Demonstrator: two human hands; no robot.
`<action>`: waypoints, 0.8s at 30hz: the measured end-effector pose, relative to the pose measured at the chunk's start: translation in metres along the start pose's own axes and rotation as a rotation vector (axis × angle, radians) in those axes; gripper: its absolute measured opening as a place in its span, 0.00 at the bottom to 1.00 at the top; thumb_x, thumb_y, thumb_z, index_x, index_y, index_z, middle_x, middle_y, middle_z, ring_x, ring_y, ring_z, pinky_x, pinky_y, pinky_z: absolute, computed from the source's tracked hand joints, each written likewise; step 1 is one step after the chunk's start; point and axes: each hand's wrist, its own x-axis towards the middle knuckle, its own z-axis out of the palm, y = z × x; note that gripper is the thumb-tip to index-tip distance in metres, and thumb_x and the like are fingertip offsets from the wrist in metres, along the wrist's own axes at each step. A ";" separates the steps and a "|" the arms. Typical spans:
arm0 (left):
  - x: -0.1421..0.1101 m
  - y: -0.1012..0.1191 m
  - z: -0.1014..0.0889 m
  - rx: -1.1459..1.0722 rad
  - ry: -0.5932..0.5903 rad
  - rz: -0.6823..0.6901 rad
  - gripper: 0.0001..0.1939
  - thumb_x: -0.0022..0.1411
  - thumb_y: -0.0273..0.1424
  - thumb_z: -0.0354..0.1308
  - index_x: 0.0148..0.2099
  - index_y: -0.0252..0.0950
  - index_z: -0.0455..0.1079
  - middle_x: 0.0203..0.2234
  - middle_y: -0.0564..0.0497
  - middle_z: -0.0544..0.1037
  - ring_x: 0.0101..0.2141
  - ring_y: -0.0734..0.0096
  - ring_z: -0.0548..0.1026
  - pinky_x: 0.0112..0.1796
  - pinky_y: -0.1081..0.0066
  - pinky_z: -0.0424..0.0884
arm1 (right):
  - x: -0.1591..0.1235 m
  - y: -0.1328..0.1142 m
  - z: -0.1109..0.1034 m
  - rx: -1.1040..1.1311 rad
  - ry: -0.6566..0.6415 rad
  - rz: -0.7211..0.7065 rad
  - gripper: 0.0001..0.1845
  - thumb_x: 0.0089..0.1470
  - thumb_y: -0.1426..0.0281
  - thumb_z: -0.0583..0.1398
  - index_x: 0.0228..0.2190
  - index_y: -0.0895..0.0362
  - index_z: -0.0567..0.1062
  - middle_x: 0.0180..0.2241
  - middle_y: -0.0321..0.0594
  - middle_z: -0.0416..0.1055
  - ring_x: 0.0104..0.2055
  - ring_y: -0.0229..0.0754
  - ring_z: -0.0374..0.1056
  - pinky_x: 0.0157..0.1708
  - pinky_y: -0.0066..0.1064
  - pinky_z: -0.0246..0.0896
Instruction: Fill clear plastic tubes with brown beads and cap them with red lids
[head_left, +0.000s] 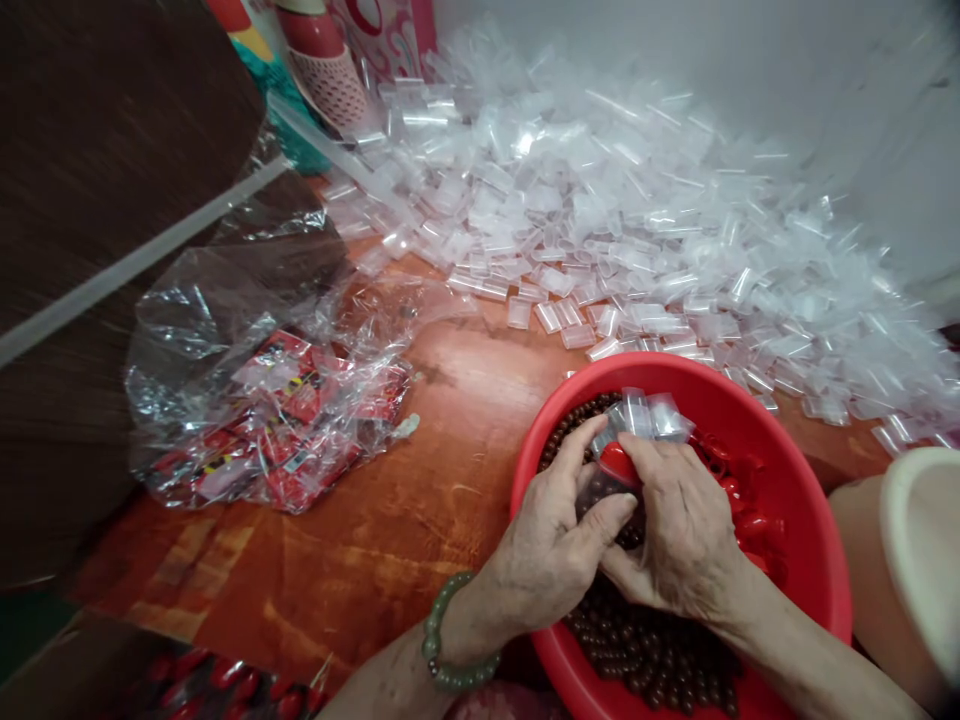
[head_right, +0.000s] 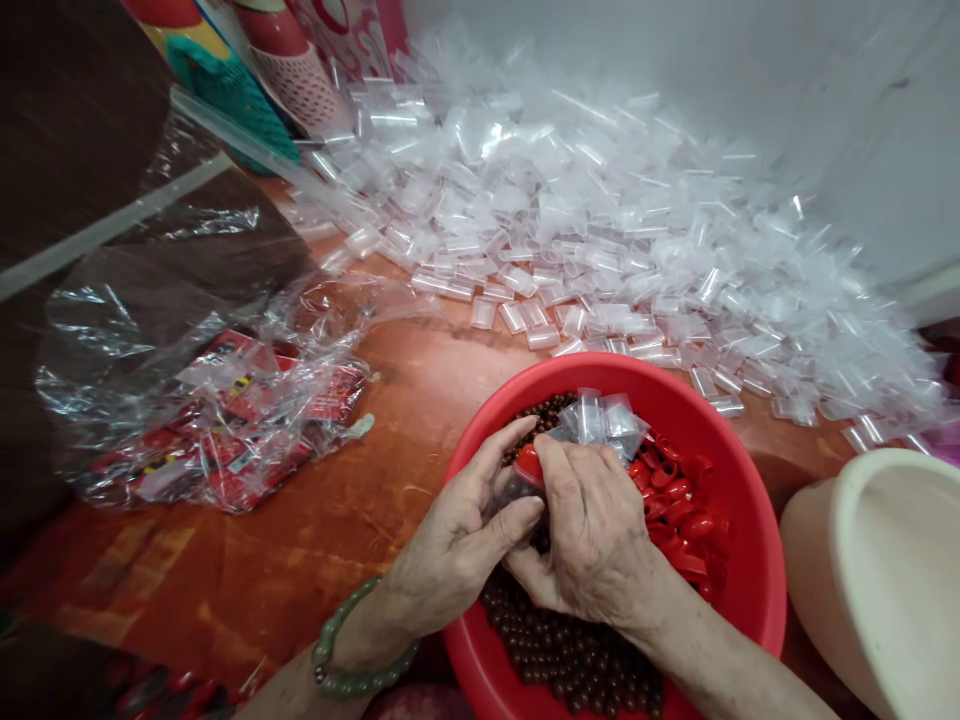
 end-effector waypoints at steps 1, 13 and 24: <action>0.000 0.001 0.000 -0.006 -0.003 0.002 0.30 0.67 0.28 0.53 0.69 0.39 0.50 0.53 0.46 0.75 0.52 0.66 0.74 0.57 0.62 0.68 | 0.000 0.002 0.000 -0.003 0.004 -0.013 0.37 0.54 0.66 0.56 0.62 0.66 0.54 0.40 0.55 0.72 0.39 0.54 0.70 0.37 0.45 0.68; -0.030 -0.005 -0.012 0.275 0.183 0.053 0.28 0.69 0.35 0.53 0.68 0.41 0.56 0.59 0.41 0.71 0.54 0.60 0.75 0.54 0.63 0.72 | 0.000 -0.005 -0.014 0.130 -0.311 -0.077 0.43 0.58 0.64 0.59 0.66 0.66 0.48 0.60 0.63 0.63 0.61 0.58 0.61 0.54 0.50 0.67; -0.059 0.001 -0.129 1.482 0.478 0.248 0.14 0.66 0.34 0.51 0.50 0.37 0.72 0.46 0.41 0.81 0.45 0.51 0.80 0.46 0.54 0.77 | -0.035 0.025 0.007 0.002 -0.397 0.053 0.22 0.62 0.70 0.56 0.57 0.59 0.67 0.54 0.54 0.72 0.53 0.54 0.73 0.50 0.48 0.74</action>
